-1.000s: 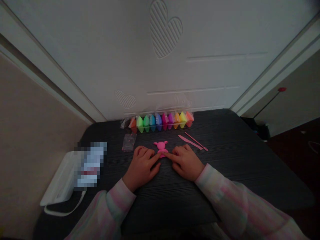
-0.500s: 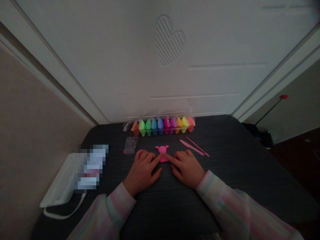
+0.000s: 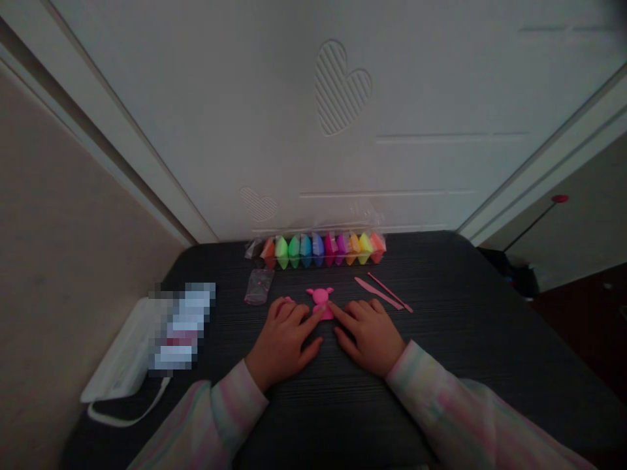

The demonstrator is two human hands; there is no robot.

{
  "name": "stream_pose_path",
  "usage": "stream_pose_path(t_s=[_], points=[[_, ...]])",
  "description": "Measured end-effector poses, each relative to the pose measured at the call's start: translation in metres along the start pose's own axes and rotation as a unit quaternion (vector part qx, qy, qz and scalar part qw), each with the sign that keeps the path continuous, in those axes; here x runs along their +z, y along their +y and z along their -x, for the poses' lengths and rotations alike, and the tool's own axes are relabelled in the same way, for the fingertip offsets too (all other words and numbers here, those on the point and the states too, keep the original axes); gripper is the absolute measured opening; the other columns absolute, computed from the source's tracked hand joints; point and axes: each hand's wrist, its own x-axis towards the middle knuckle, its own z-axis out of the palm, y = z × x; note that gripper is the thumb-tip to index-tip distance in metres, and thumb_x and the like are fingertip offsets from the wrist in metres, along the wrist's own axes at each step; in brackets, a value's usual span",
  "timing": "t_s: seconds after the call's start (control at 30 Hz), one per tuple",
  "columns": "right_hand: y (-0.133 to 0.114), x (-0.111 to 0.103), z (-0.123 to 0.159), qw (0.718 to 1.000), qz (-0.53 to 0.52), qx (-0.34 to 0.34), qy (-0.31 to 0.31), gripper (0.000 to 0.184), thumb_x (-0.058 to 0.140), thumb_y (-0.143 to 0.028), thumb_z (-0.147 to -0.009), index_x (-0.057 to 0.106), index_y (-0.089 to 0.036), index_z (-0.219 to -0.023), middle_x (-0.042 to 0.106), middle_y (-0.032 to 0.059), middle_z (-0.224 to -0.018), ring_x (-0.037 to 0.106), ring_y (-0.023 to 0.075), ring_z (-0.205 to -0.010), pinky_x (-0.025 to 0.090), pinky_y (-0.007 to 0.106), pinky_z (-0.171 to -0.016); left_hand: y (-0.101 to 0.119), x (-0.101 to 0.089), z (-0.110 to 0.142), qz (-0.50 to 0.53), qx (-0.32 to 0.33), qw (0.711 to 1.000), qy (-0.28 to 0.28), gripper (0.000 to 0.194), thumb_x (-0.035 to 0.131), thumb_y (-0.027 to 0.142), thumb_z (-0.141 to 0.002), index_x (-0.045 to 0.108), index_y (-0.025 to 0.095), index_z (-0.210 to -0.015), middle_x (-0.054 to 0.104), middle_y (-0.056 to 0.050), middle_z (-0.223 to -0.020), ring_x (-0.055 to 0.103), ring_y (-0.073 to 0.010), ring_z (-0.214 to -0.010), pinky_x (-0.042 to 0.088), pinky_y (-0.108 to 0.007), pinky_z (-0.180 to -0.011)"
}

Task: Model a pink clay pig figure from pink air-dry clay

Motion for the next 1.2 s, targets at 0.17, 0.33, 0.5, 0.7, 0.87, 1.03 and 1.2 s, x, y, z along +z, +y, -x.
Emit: stream_pose_path(t_s=[0.17, 0.33, 0.5, 0.7, 0.87, 1.03, 1.2], points=[[-0.0008, -0.0007, 0.0011, 1.0, 0.009, 0.007, -0.001, 0.039, 0.037, -0.034, -0.086, 0.047, -0.023, -0.122, 0.058, 0.0048, -0.087, 0.048, 0.0202, -0.08, 0.023, 0.035, -0.07, 0.0011, -0.001, -0.0005, 0.0, -0.004, 1.0, -0.023, 0.044, 0.044, 0.041, -0.082, 0.048, 0.024, -0.121, 0.055, -0.006, -0.096, 0.046, -0.0235, -0.095, 0.028, -0.046, -0.092], [0.0, -0.0003, 0.0013, 1.0, 0.008, 0.001, 0.004, 0.039, 0.039, -0.032, -0.085, 0.047, -0.022, -0.122, 0.058, 0.0052, -0.088, 0.048, 0.0203, -0.081, 0.023, 0.035, -0.07, 0.0017, 0.0012, -0.0017, -0.004, -0.005, 1.0, -0.02, 0.042, 0.042, 0.04, -0.083, 0.049, 0.024, -0.121, 0.054, -0.006, -0.097, 0.044, -0.0234, -0.097, 0.026, -0.045, -0.093], [0.0007, 0.0003, 0.0014, 1.0, -0.007, 0.005, 0.007, 0.042, 0.04, -0.031, -0.085, 0.044, -0.022, -0.125, 0.057, 0.0054, -0.088, 0.049, 0.0201, -0.081, 0.025, 0.034, -0.071, 0.0016, 0.0018, -0.0007, -0.011, -0.005, 1.0, -0.021, 0.051, 0.041, 0.045, -0.082, 0.04, 0.024, -0.129, 0.052, -0.007, -0.103, 0.043, -0.0247, -0.098, 0.025, -0.045, -0.093], [0.0016, 0.0015, 0.0007, 1.0, -0.009, 0.011, 0.014, 0.042, 0.042, -0.031, -0.084, 0.045, -0.021, -0.124, 0.057, 0.0057, -0.087, 0.049, 0.0193, -0.081, 0.026, 0.033, -0.071, 0.0012, 0.0014, -0.0021, -0.017, -0.005, 1.0, -0.02, 0.049, 0.042, 0.047, -0.082, 0.043, 0.026, -0.126, 0.052, -0.007, -0.103, 0.042, -0.0241, -0.097, 0.026, -0.045, -0.091], [0.0025, 0.0003, 0.0005, 0.999, -0.019, 0.02, 0.019, 0.041, 0.043, -0.03, -0.084, 0.045, -0.02, -0.124, 0.058, 0.0052, -0.085, 0.049, 0.0181, -0.079, 0.027, 0.032, -0.07, 0.0005, 0.0025, -0.0018, -0.025, 0.009, 1.0, -0.006, 0.045, 0.042, 0.044, -0.082, 0.046, 0.026, -0.124, 0.051, -0.008, -0.105, 0.042, -0.0251, -0.099, 0.026, -0.046, -0.091], [0.003, -0.0003, 0.0, 0.999, -0.032, 0.021, 0.023, 0.04, 0.043, -0.029, -0.084, 0.047, -0.019, -0.123, 0.057, 0.0056, -0.086, 0.049, 0.018, -0.08, 0.028, 0.032, -0.071, 0.0011, 0.0005, -0.0041, -0.02, 0.001, 0.999, -0.03, 0.044, 0.042, 0.046, -0.082, 0.048, 0.027, -0.121, 0.051, -0.008, -0.105, 0.042, -0.0249, -0.098, 0.026, -0.046, -0.09], [0.0032, 0.0001, -0.0007, 0.999, -0.038, 0.023, 0.02, 0.04, 0.042, -0.029, -0.084, 0.047, -0.019, -0.122, 0.057, 0.0056, -0.085, 0.049, 0.0178, -0.079, 0.028, 0.031, -0.07, 0.0003, 0.002, -0.0034, -0.025, 0.006, 0.999, -0.024, 0.045, 0.04, 0.048, -0.083, 0.048, 0.028, -0.121, 0.049, -0.008, -0.108, 0.042, -0.0247, -0.1, 0.026, -0.046, -0.091]])
